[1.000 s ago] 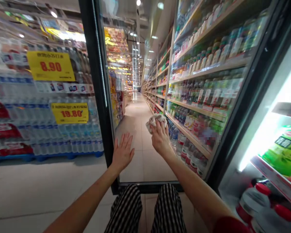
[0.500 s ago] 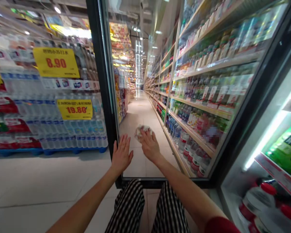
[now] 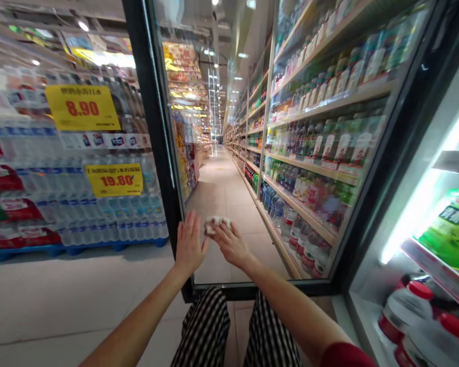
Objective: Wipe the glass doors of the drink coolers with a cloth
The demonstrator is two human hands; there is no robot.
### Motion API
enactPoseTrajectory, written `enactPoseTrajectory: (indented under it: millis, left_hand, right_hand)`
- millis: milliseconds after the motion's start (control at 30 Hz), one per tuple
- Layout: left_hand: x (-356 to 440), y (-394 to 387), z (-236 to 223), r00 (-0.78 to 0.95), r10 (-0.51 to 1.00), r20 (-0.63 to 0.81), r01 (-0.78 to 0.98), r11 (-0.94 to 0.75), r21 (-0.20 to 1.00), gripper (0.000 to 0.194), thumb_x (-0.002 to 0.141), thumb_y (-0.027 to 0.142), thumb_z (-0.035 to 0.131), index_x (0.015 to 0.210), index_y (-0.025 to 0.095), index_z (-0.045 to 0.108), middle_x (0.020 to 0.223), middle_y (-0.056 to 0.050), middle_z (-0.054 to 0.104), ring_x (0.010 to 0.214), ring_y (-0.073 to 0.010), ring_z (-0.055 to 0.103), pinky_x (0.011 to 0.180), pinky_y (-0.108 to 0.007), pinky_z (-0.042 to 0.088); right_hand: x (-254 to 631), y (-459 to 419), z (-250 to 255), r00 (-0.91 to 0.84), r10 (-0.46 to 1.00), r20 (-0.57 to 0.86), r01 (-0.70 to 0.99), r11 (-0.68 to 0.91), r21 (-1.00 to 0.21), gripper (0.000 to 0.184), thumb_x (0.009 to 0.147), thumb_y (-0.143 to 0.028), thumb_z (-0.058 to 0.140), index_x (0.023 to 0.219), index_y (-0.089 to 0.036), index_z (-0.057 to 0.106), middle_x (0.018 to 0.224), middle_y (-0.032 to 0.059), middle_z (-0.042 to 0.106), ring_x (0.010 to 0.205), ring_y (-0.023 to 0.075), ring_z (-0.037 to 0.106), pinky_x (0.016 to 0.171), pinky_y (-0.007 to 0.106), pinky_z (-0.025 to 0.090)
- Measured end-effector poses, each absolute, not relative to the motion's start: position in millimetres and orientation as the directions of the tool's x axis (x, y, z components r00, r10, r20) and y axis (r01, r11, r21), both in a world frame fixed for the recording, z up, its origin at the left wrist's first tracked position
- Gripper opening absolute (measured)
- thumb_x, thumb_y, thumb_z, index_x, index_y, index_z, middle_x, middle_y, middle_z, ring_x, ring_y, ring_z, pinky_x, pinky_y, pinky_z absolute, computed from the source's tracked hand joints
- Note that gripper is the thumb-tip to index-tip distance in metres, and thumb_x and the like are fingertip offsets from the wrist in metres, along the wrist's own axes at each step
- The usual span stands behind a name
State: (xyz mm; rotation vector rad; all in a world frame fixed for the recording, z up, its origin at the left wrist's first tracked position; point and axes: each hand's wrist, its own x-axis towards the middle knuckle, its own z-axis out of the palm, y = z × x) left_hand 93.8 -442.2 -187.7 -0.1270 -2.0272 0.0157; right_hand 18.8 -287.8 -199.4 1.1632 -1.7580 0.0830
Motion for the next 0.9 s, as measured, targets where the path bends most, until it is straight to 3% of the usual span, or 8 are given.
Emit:
enactPoseTrajectory:
  millis: [133, 233, 333, 467, 600, 767, 900]
  left_hand:
    - [94, -438, -180, -0.435, 0.126, 0.892, 0.115, 0.990, -0.084, 0.070, 0.083, 0.025, 0.045, 0.142, 0.014, 0.009, 0.146, -0.017, 0.021, 0.137, -0.0258, 0.016, 0.109, -0.048, 0.020]
    - [92, -429, -173, -0.402, 0.218, 0.889, 0.177, 0.971, -0.158, 0.070, 0.083, 0.020, 0.043, 0.142, 0.016, 0.007, 0.145, -0.015, 0.024, 0.136, -0.0242, 0.018, 0.109, -0.047, 0.021]
    - [87, -421, -170, -0.393, 0.314, 0.864, 0.235, 0.943, -0.236, 0.068, 0.084, 0.015, 0.040, 0.142, 0.018, 0.005, 0.142, -0.014, 0.033, 0.136, -0.0214, 0.021, 0.109, -0.045, 0.022]
    - [79, -427, -173, -0.405, 0.192, 0.894, 0.159, 0.978, -0.138, 0.066, 0.084, 0.019, 0.041, 0.142, 0.014, 0.010, 0.142, -0.017, 0.031, 0.136, -0.0234, 0.019, 0.109, -0.048, 0.021]
    - [77, -435, -170, -0.420, 0.158, 0.894, 0.127, 0.985, -0.115, 0.067, 0.083, 0.023, 0.044, 0.141, 0.014, 0.013, 0.144, -0.017, 0.026, 0.137, -0.0244, 0.017, 0.110, -0.049, 0.017]
    - [80, -428, -160, -0.451, 0.215, 0.866, 0.140, 0.976, -0.170, 0.068, 0.083, 0.020, 0.043, 0.142, 0.014, 0.010, 0.145, -0.016, 0.025, 0.137, -0.0235, 0.015, 0.110, -0.047, 0.018]
    - [72, -410, -147, -0.427, 0.247, 0.870, 0.178, 0.966, -0.187, 0.069, 0.082, 0.020, 0.043, 0.142, 0.014, 0.009, 0.145, -0.015, 0.024, 0.137, -0.0234, 0.014, 0.110, -0.047, 0.015]
  right_hand:
    - [12, -265, -211, -0.112, -0.618, 0.778, -0.713, 0.595, 0.370, 0.049, 0.080, -0.015, 0.047, 0.128, -0.026, 0.046, 0.140, 0.0040, 0.041, 0.129, 0.0207, 0.035, 0.110, 0.045, 0.017]
    - [8, -266, -183, -0.136, -0.548, 0.825, -0.687, 0.653, 0.320, 0.057, 0.079, -0.016, 0.048, 0.133, -0.029, 0.037, 0.142, 0.0047, 0.038, 0.132, 0.0232, 0.030, 0.110, 0.051, 0.010]
    - [8, -278, -154, -0.096, -0.507, 0.857, -0.672, 0.668, 0.320, 0.054, 0.079, -0.016, 0.047, 0.132, -0.026, 0.039, 0.140, 0.0051, 0.041, 0.131, 0.0227, 0.030, 0.110, 0.051, 0.005]
    - [10, -294, -136, -0.120, -0.448, 0.886, -0.673, 0.693, 0.260, 0.051, 0.081, -0.019, 0.044, 0.132, -0.020, 0.040, 0.143, 0.0047, 0.036, 0.133, 0.0235, 0.025, 0.111, 0.050, 0.003]
    - [12, -282, -172, -0.173, -0.497, 0.850, -0.694, 0.674, 0.253, 0.054, 0.080, -0.020, 0.045, 0.134, -0.018, 0.037, 0.144, 0.0068, 0.034, 0.132, 0.0235, 0.026, 0.111, 0.048, 0.009]
    - [10, -238, -222, -0.156, -0.560, 0.814, -0.681, 0.658, 0.322, 0.050, 0.081, -0.018, 0.045, 0.130, -0.021, 0.043, 0.134, 0.0042, 0.048, 0.127, 0.0187, 0.035, 0.113, 0.042, 0.009]
    - [-4, -221, -176, -0.215, -0.291, 0.932, -0.574, 0.810, 0.120, 0.051, 0.083, -0.023, 0.043, 0.133, -0.020, 0.039, 0.139, 0.0091, 0.041, 0.133, 0.0249, 0.025, 0.110, 0.050, 0.011]
